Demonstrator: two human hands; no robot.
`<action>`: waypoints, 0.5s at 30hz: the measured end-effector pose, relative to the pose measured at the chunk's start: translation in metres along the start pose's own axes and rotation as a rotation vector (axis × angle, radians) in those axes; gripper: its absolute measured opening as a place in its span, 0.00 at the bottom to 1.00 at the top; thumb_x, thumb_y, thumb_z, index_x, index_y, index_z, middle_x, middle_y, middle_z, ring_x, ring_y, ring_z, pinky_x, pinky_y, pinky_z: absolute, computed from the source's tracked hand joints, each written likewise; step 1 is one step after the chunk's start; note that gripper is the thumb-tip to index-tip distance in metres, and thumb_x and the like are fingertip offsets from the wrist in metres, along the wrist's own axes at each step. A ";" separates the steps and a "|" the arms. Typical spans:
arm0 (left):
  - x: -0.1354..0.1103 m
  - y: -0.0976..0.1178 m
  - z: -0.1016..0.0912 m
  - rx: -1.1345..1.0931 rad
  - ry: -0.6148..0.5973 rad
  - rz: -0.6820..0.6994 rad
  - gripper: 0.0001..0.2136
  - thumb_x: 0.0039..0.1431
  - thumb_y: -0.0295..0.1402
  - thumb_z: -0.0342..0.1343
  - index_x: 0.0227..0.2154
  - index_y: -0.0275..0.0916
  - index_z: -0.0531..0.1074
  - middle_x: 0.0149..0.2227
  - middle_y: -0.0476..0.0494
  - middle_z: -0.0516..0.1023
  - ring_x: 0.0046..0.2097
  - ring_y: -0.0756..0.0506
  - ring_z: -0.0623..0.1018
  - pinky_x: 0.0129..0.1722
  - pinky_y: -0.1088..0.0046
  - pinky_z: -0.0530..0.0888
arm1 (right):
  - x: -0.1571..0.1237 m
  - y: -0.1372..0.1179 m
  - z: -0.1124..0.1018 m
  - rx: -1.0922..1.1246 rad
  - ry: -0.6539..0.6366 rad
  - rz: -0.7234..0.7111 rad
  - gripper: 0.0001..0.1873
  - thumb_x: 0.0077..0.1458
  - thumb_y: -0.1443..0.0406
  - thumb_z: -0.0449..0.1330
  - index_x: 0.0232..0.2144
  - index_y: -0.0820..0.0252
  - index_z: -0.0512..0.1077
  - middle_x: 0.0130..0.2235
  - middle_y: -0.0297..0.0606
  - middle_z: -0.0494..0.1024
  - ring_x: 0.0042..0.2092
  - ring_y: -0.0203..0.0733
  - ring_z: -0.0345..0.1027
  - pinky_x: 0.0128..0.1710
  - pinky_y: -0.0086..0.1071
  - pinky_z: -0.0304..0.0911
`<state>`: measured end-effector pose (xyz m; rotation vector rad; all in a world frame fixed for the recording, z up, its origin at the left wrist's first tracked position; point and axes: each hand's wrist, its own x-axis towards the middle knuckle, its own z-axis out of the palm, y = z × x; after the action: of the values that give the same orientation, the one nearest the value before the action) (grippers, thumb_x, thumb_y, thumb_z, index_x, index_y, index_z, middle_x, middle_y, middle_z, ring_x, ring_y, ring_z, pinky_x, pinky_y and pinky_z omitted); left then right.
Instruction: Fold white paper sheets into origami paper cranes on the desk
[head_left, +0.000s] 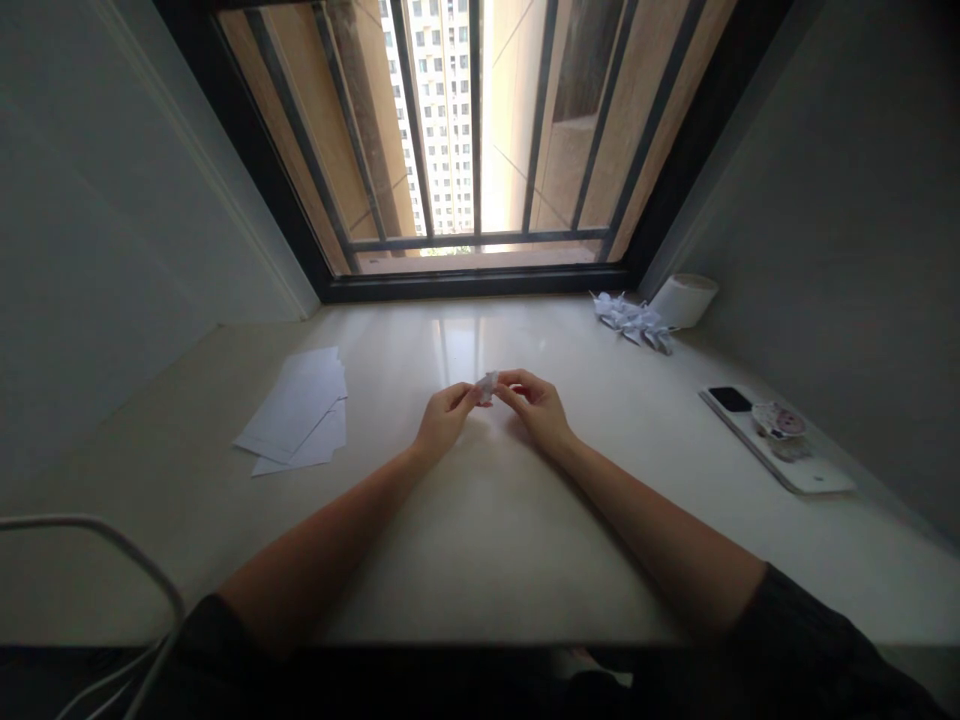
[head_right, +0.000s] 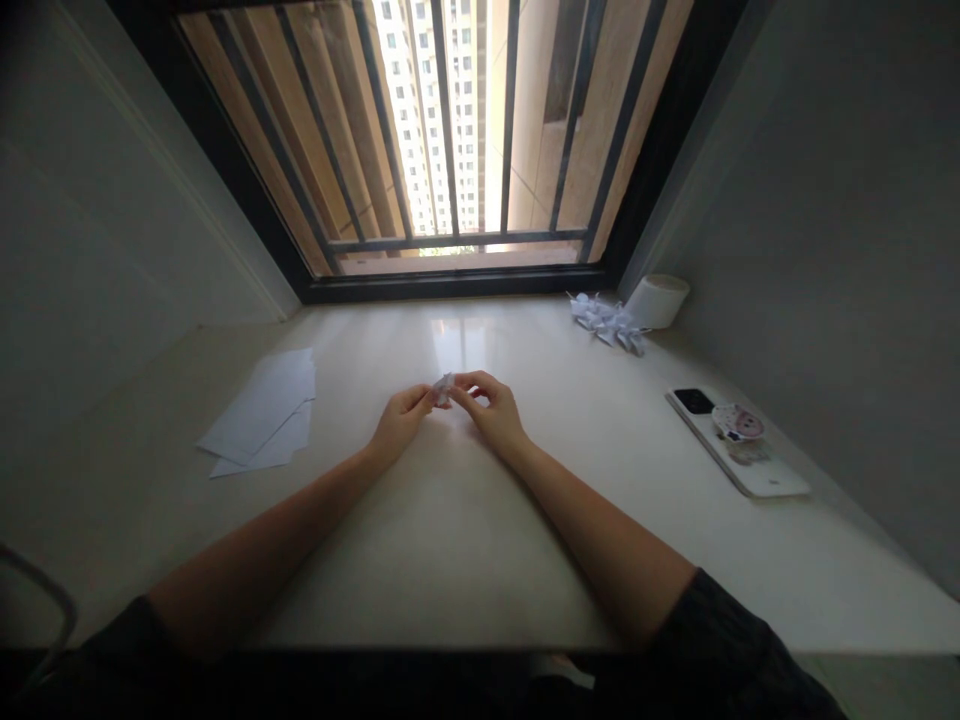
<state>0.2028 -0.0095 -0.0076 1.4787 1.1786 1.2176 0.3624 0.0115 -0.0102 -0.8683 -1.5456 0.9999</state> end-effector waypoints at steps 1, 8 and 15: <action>0.000 -0.001 0.000 0.010 0.004 0.003 0.19 0.55 0.48 0.50 0.30 0.36 0.75 0.32 0.44 0.78 0.37 0.46 0.75 0.41 0.71 0.67 | 0.000 -0.001 0.000 0.043 -0.041 0.002 0.15 0.51 0.54 0.59 0.40 0.52 0.75 0.41 0.36 0.77 0.42 0.41 0.69 0.42 0.37 0.64; 0.000 -0.003 -0.001 0.010 -0.050 0.021 0.19 0.56 0.49 0.48 0.29 0.36 0.73 0.32 0.45 0.76 0.38 0.46 0.73 0.42 0.70 0.67 | -0.001 -0.008 0.002 0.107 -0.128 0.001 0.16 0.49 0.55 0.61 0.40 0.54 0.74 0.41 0.37 0.77 0.36 0.39 0.72 0.43 0.38 0.66; -0.003 0.003 0.001 0.025 0.020 0.032 0.18 0.55 0.47 0.51 0.35 0.38 0.75 0.37 0.44 0.77 0.41 0.46 0.73 0.40 0.72 0.67 | 0.000 -0.004 0.001 0.045 0.118 0.065 0.11 0.42 0.56 0.65 0.25 0.57 0.75 0.30 0.36 0.78 0.34 0.41 0.71 0.37 0.35 0.65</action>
<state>0.2041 -0.0128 -0.0053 1.5119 1.1917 1.2456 0.3609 0.0100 -0.0062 -0.9350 -1.3988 1.0084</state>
